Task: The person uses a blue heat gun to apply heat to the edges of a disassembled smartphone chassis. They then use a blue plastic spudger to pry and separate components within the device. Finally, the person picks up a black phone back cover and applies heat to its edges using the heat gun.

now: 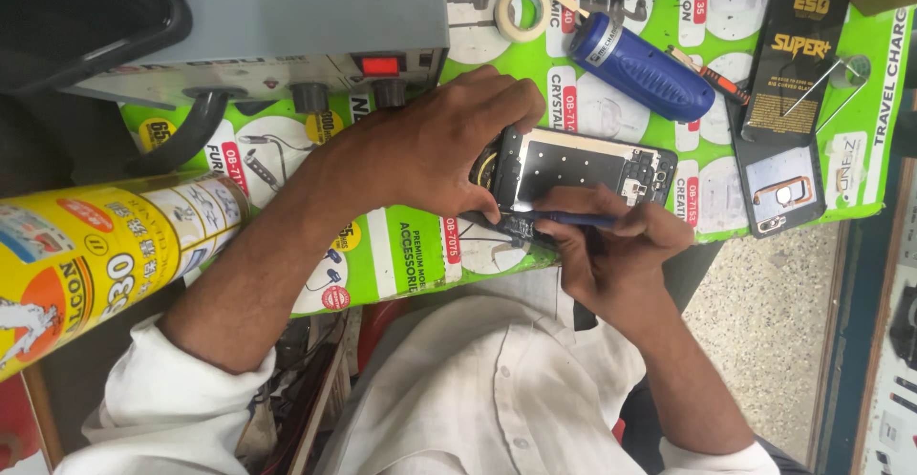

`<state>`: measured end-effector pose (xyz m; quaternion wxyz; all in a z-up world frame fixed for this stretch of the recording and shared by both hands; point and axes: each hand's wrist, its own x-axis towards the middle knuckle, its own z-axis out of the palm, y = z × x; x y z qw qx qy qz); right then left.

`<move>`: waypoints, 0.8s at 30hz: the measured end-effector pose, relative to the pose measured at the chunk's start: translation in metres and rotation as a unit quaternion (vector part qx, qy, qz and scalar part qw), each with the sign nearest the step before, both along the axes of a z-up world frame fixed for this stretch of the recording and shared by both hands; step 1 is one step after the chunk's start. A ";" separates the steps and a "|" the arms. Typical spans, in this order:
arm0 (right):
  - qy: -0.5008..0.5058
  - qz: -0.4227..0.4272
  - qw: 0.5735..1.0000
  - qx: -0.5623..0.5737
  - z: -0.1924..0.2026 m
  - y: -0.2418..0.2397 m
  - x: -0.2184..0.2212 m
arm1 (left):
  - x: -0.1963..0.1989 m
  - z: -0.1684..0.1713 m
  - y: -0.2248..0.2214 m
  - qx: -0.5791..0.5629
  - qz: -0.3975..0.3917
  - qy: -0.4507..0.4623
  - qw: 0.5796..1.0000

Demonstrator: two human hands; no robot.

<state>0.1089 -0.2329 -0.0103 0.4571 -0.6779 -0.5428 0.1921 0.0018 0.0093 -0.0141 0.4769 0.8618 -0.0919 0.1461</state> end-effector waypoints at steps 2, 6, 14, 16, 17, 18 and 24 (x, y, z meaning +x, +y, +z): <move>0.036 0.004 0.999 0.009 -0.004 0.000 -0.003 | 0.000 0.000 0.000 -0.004 -0.002 0.006 1.000; 0.066 0.000 0.998 0.002 -0.008 -0.004 -0.003 | -0.002 0.004 0.001 0.011 -0.005 -0.001 1.000; 0.019 -0.011 1.000 -0.016 0.011 -0.027 0.026 | -0.005 0.013 0.000 0.030 0.000 -0.009 1.000; 0.004 -0.038 0.999 -0.020 0.010 -0.030 0.025 | -0.004 0.013 0.000 0.026 0.000 -0.002 1.000; -0.004 -0.052 0.998 -0.023 0.008 -0.030 0.022 | -0.003 0.013 0.001 0.024 -0.001 0.006 1.000; 0.008 -0.048 0.999 -0.008 0.004 -0.028 0.018 | -0.001 0.013 0.001 0.023 -0.003 0.013 1.000; 0.045 -0.034 0.998 -0.020 -0.021 -0.017 -0.006 | 0.000 0.013 0.002 0.033 -0.011 0.000 0.999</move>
